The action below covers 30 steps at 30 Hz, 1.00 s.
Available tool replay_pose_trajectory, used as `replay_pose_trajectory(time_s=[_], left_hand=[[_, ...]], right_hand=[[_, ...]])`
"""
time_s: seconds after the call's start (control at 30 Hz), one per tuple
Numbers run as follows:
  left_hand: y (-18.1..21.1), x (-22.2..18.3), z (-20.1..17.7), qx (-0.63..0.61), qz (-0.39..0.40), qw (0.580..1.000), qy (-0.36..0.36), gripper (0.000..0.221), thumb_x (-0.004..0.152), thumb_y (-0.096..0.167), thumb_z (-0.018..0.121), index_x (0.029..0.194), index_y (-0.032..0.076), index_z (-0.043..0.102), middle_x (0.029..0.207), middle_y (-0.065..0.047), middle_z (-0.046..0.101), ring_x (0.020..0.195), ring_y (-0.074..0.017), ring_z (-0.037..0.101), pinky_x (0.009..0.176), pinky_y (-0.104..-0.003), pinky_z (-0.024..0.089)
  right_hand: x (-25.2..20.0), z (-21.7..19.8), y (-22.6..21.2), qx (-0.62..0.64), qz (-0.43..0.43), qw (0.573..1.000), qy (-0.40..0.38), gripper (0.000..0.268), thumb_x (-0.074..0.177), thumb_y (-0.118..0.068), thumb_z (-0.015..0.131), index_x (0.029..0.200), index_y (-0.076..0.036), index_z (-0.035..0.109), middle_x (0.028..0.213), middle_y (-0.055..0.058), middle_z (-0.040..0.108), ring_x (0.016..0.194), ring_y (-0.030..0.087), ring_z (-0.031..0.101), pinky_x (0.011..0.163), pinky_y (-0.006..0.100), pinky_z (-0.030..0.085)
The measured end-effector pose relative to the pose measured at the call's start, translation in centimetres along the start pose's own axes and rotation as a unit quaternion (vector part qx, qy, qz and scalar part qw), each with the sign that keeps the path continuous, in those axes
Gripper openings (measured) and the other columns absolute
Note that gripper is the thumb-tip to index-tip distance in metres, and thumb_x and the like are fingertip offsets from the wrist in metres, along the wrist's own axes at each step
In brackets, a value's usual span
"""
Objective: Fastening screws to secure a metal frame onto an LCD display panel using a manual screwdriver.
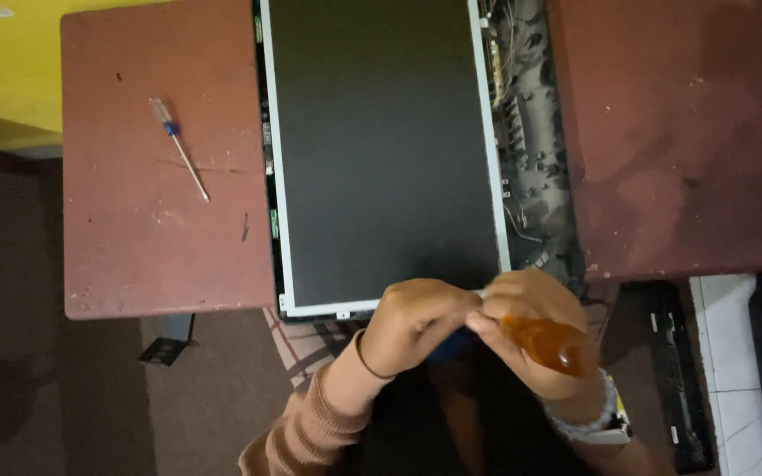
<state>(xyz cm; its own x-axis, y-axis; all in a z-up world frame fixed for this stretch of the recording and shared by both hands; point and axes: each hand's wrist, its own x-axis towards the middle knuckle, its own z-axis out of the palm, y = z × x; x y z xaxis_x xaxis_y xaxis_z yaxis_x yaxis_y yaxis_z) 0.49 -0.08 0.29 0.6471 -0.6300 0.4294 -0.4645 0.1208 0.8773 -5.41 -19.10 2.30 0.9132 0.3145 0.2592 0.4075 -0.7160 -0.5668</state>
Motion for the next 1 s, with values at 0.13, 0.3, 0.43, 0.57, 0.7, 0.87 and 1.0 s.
replay_pose_trajectory(time_s=[0.13, 0.3, 0.43, 0.57, 0.7, 0.87, 1.0], left_hand=[[-0.6, 1.3, -1.0, -0.002, 0.056, 0.998, -0.034, 0.019, 0.108, 0.005, 0.049, 0.094, 0.001, 0.062, 0.089, -0.012, 0.067, 0.077, -0.0315, 0.067, 0.073, -0.041, 0.054], [-0.3, 2.2, -2.3, -0.019, 0.061, 0.992, -0.111, 0.015, 0.11, 0.008, 0.048, 0.104, 0.001, 0.059, 0.099, -0.013, 0.066, 0.086, -0.033, 0.068, 0.077, -0.041, 0.054], [0.2, 1.5, -1.7, 0.0, 0.026, 0.998, -0.061, 0.016, 0.108, 0.016, 0.053, 0.103, 0.004, 0.063, 0.096, -0.01, 0.071, 0.081, -0.0297, 0.071, 0.079, -0.039, 0.057], [0.5, 1.5, -1.2, 0.024, 0.095, 0.995, -0.027, 0.025, 0.11, 0.006, 0.042, 0.092, -0.002, 0.058, 0.088, -0.015, 0.063, 0.073, -0.031, 0.065, 0.077, -0.041, 0.058], [-0.4, 1.2, -1.6, 0.017, 0.09, 0.992, -0.091, 0.028, 0.113, 0.013, 0.038, 0.103, 0.004, 0.063, 0.09, -0.012, 0.065, 0.077, -0.0328, 0.068, 0.073, -0.041, 0.053], [0.2, 1.9, -2.4, 0.023, 0.052, 0.984, -0.17, 0.015, 0.111, 0.013, 0.043, 0.104, 0.01, 0.057, 0.101, -0.007, 0.064, 0.084, -0.0299, 0.067, 0.076, -0.037, 0.05], [-0.4, 1.5, -2.3, -0.003, 0.055, 0.983, -0.178, 0.022, 0.112, 0.019, 0.039, 0.105, 0.01, 0.058, 0.103, -0.008, 0.065, 0.091, -0.0295, 0.068, 0.081, -0.037, 0.051]], right_hand=[[-0.1, -0.5, 0.8, 0.384, 0.038, 0.92, 0.072, 0.024, 0.097, -0.019, 0.064, 0.116, -0.006, 0.072, 0.102, 0.007, 0.073, 0.094, 0.02, 0.069, 0.086, 0.032, 0.054], [1.0, -3.1, -1.2, 0.226, 0.056, 0.972, 0.011, 0.017, 0.093, -0.019, 0.067, 0.103, -0.011, 0.077, 0.099, 0.003, 0.075, 0.088, 0.017, 0.069, 0.086, 0.031, 0.051], [-0.1, -0.1, -1.2, 0.156, 0.029, 0.975, 0.154, 0.012, 0.09, -0.012, 0.073, 0.101, -0.011, 0.072, 0.09, 0.002, 0.069, 0.078, 0.016, 0.064, 0.078, 0.031, 0.053], [0.3, 0.3, -3.4, 0.057, 0.057, 0.981, 0.179, 0.012, 0.092, -0.021, 0.067, 0.089, -0.01, 0.072, 0.09, 0.004, 0.07, 0.082, 0.022, 0.065, 0.083, 0.038, 0.049], [-1.4, -6.1, -3.3, 0.159, 0.238, 0.958, 0.02, 0.049, 0.082, -0.029, 0.07, 0.128, -0.011, 0.069, 0.132, 0.006, 0.072, 0.125, 0.019, 0.067, 0.112, 0.034, 0.045], [0.3, -11.8, -5.4, -0.037, 0.001, 0.999, -0.031, 0.038, 0.085, -0.018, 0.069, 0.122, -0.009, 0.065, 0.122, 0.007, 0.076, 0.111, 0.022, 0.077, 0.104, 0.037, 0.058], [1.5, -13.1, -5.6, 0.011, -0.088, 0.99, -0.11, 0.061, 0.088, -0.021, 0.068, 0.144, -0.014, 0.045, 0.142, 0.014, 0.065, 0.128, 0.028, 0.073, 0.108, 0.04, 0.06]])
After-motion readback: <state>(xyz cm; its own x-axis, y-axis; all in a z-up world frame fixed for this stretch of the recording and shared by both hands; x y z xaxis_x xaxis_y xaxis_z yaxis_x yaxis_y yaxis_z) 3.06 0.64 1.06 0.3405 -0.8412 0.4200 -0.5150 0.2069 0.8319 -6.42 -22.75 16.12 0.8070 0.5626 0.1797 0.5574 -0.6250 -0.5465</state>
